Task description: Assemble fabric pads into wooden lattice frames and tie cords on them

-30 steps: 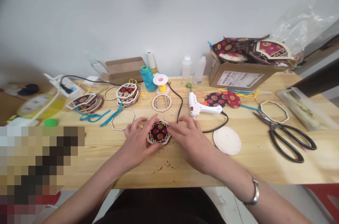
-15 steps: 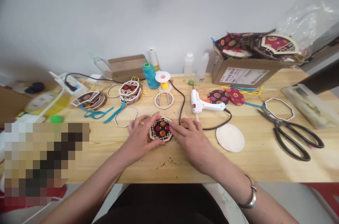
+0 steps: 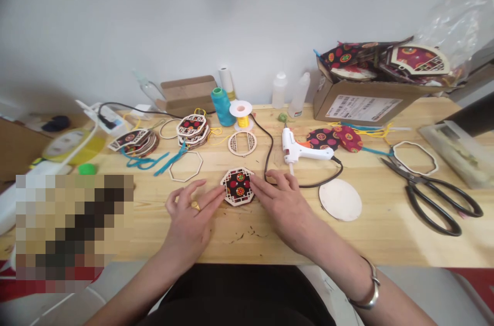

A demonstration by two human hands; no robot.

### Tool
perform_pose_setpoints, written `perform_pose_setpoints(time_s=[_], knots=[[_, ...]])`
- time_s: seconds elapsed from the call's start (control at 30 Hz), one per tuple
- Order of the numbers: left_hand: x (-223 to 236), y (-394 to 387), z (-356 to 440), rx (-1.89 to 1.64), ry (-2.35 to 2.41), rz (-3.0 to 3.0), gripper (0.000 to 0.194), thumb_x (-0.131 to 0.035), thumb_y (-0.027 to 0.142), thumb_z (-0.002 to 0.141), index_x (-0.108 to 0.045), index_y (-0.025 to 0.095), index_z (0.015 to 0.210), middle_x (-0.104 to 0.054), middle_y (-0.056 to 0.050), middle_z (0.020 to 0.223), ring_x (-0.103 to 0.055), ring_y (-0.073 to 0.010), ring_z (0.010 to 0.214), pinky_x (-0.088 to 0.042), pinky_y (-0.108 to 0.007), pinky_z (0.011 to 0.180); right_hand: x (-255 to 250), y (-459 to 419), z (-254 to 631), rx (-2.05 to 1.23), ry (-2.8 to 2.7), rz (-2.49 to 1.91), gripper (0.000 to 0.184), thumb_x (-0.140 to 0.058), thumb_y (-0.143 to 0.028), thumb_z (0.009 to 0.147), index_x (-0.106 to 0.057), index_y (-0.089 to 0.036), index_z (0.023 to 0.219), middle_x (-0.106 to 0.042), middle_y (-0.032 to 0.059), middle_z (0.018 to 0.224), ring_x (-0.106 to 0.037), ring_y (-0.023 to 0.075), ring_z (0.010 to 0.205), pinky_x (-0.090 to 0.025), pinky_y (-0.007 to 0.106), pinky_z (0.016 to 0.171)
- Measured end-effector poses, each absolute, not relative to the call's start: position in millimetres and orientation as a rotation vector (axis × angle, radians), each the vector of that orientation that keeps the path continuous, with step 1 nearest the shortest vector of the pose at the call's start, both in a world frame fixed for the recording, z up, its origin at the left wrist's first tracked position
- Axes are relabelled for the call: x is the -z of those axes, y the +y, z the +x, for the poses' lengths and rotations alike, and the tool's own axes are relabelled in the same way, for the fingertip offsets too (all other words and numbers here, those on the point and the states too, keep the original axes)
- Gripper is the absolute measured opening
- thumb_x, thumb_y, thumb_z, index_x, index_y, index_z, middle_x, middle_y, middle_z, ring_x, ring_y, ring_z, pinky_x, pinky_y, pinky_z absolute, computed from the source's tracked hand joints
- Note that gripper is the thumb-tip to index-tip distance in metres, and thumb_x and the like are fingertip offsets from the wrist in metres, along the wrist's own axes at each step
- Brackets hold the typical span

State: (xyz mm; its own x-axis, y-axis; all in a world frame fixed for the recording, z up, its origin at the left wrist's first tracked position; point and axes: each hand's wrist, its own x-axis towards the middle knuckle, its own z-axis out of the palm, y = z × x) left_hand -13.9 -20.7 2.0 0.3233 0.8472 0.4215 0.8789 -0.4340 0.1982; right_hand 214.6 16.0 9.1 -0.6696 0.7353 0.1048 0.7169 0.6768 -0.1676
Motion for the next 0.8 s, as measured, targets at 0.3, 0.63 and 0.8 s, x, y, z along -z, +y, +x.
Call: perform_pose_setpoints(time_s=[0.3,0.63,0.8], knots=[[1.6,-18.2,-13.9,0.699,-1.593,-2.479,0.041,-0.048,-0.001,0.077,-0.064,0.024,0.105,-0.070,0.002,0.111,-0.050,-0.0269,0.110,-0.021,-0.048,0.092,-8.8,15.5,215.6,-0.204,-2.698,-1.196,0.073,-0.038,0.005,0.066,-0.043,-0.014,0.136,-0.041,-0.0008,0.144,-0.034,0.0289,0.117,-0.030,0.044,0.094],[2.2,-13.0,-12.7,0.853,-1.670,-2.484,0.043,-0.044,-0.004,0.073,-0.066,0.023,0.098,-0.072,0.001,0.106,-0.050,-0.0260,0.108,-0.025,-0.046,0.088,-7.3,15.1,213.6,-0.179,-2.704,-1.207,0.077,-0.036,0.006,0.063,-0.042,-0.014,0.137,-0.039,-0.0015,0.146,-0.029,0.0308,0.121,-0.029,0.047,0.097],[4.5,-10.1,-12.3,0.925,-1.662,-2.456,0.041,-0.043,-0.004,0.073,-0.066,0.023,0.093,-0.072,0.001,0.102,-0.050,-0.0261,0.108,-0.026,-0.047,0.089,-8.4,16.5,222.1,-0.091,-2.608,-1.252,0.081,-0.037,0.008,0.061,-0.038,-0.017,0.139,-0.037,0.0021,0.146,-0.028,0.0286,0.125,-0.031,0.045,0.098]])
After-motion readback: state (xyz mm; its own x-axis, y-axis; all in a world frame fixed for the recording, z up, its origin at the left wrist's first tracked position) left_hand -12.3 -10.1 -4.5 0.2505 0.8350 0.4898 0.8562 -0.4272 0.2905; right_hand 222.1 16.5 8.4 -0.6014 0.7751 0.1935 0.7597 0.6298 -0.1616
